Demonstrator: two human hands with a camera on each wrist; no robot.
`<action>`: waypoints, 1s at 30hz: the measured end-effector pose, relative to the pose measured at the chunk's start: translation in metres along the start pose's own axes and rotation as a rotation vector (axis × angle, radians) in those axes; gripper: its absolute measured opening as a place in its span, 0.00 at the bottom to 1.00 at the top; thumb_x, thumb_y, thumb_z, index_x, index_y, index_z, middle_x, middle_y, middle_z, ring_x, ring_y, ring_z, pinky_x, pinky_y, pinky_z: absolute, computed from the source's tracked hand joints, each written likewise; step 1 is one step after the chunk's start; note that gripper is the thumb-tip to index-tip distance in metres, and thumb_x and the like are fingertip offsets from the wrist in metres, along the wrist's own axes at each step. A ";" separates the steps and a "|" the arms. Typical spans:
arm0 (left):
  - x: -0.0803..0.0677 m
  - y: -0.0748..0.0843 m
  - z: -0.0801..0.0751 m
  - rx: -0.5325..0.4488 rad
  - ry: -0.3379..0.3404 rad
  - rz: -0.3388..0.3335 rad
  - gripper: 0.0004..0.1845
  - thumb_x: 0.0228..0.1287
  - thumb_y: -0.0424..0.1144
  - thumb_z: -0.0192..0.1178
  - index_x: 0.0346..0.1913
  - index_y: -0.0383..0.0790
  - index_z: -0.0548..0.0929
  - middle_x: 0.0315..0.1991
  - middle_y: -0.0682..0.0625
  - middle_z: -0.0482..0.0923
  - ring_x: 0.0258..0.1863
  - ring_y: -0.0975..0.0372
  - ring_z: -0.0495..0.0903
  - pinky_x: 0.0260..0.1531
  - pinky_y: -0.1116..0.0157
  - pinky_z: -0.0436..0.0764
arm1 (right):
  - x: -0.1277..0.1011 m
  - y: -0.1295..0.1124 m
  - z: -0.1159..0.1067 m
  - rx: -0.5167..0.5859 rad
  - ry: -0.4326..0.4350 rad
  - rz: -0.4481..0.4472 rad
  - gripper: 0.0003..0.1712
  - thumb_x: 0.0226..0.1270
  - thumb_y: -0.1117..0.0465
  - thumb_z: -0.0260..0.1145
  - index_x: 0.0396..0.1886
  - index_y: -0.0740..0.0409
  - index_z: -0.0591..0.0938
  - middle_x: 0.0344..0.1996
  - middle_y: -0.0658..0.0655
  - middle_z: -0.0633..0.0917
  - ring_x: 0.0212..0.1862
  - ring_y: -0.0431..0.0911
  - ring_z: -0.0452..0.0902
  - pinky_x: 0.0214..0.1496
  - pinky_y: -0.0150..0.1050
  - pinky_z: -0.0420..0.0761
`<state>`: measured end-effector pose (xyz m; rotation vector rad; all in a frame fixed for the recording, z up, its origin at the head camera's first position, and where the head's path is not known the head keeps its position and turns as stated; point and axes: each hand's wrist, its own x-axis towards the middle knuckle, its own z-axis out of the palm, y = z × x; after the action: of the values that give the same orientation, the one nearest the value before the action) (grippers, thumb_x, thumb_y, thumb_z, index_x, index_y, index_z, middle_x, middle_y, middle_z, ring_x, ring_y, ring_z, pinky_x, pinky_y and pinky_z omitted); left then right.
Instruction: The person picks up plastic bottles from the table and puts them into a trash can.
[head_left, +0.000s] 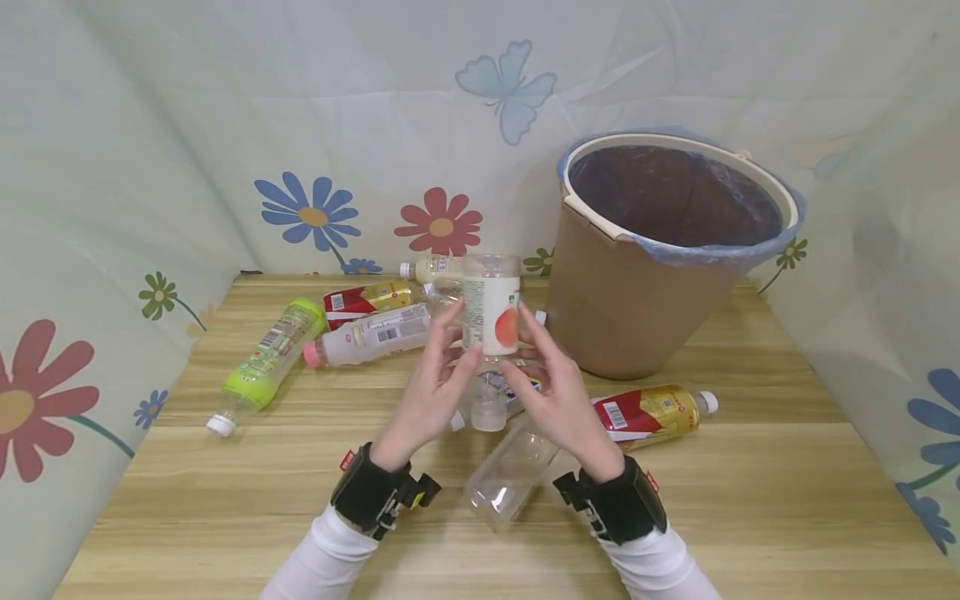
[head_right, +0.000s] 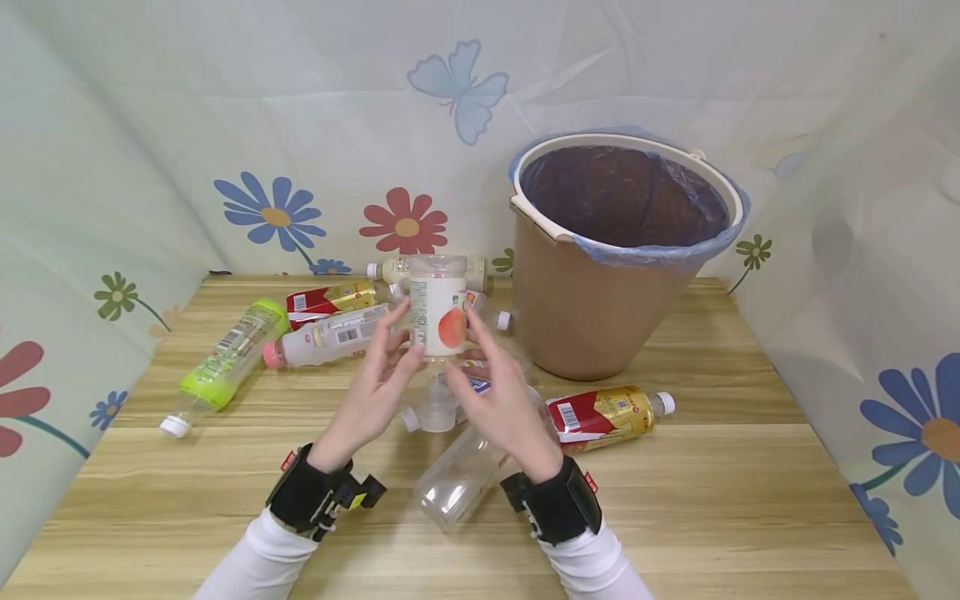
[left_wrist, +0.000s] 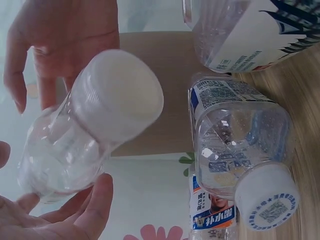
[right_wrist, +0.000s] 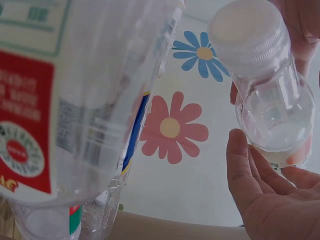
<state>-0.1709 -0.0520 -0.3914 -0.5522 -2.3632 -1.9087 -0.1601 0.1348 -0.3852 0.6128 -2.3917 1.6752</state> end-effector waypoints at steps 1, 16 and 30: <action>0.000 0.000 0.000 -0.001 -0.003 0.004 0.30 0.79 0.44 0.49 0.78 0.60 0.53 0.70 0.36 0.68 0.67 0.42 0.74 0.64 0.45 0.79 | 0.000 0.001 0.000 0.002 0.003 0.003 0.44 0.70 0.66 0.65 0.81 0.51 0.56 0.65 0.67 0.78 0.58 0.60 0.82 0.60 0.52 0.84; -0.002 0.009 -0.001 -0.064 -0.021 0.129 0.20 0.81 0.37 0.43 0.71 0.41 0.67 0.64 0.36 0.73 0.56 0.44 0.83 0.58 0.53 0.84 | 0.002 0.005 -0.002 0.024 -0.001 0.039 0.53 0.66 0.65 0.69 0.83 0.48 0.48 0.69 0.67 0.72 0.57 0.63 0.83 0.49 0.49 0.88; -0.002 0.008 -0.003 -0.018 0.020 0.132 0.16 0.81 0.38 0.44 0.63 0.38 0.72 0.57 0.37 0.77 0.48 0.47 0.86 0.52 0.54 0.87 | 0.001 0.002 -0.001 0.010 -0.010 0.081 0.52 0.65 0.63 0.70 0.81 0.48 0.51 0.69 0.63 0.71 0.57 0.59 0.80 0.45 0.44 0.87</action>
<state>-0.1675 -0.0541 -0.3834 -0.6696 -2.2389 -1.8716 -0.1615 0.1363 -0.3860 0.5339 -2.4469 1.7210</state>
